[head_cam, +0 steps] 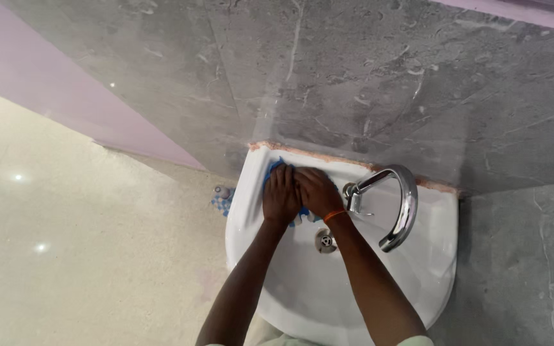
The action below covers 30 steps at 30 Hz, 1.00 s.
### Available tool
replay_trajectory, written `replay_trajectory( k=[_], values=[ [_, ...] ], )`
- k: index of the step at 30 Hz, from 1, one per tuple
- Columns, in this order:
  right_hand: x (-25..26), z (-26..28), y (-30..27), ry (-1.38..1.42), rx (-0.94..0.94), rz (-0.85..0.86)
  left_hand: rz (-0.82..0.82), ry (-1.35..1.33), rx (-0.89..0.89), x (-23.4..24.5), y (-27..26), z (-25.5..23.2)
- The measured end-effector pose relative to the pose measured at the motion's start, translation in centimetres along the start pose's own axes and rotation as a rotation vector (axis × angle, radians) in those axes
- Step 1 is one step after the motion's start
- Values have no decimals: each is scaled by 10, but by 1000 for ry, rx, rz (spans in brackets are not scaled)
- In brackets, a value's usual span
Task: The person wipes the rim and basin of a white wall-mounted sink using a blue cloth. They move the cloth around the faucet and along the edges, then wipe the interior basin surface.
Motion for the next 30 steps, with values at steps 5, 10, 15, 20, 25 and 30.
replay_trajectory(
  k=[5,10,15,20,25,30],
  values=[
    [7,18,-7,-21,-10,72,-10,26,-97,6,-23,3],
    [14,37,-9,-40,62,117,113,-10,-45,6,-39,8],
    [18,31,-3,38,10,98,60,-174,211,16,-28,3],
    [8,15,3,72,-8,18,-120,-191,317,29,-15,-6],
    [-9,-3,13,39,84,-79,-91,-22,318,16,2,-5],
    [-15,-17,20,-41,153,-53,4,43,282,2,18,-3]
  ],
)
Point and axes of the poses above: each hand's wrist, its own y-axis towards the middle knuckle, its own x-axis out of the back of the hand, z = x × y, the point moved 7 cm from there along y, towards the middle knuckle, and after that the axes turned 11 degrees about y, right-handed, at the moved point
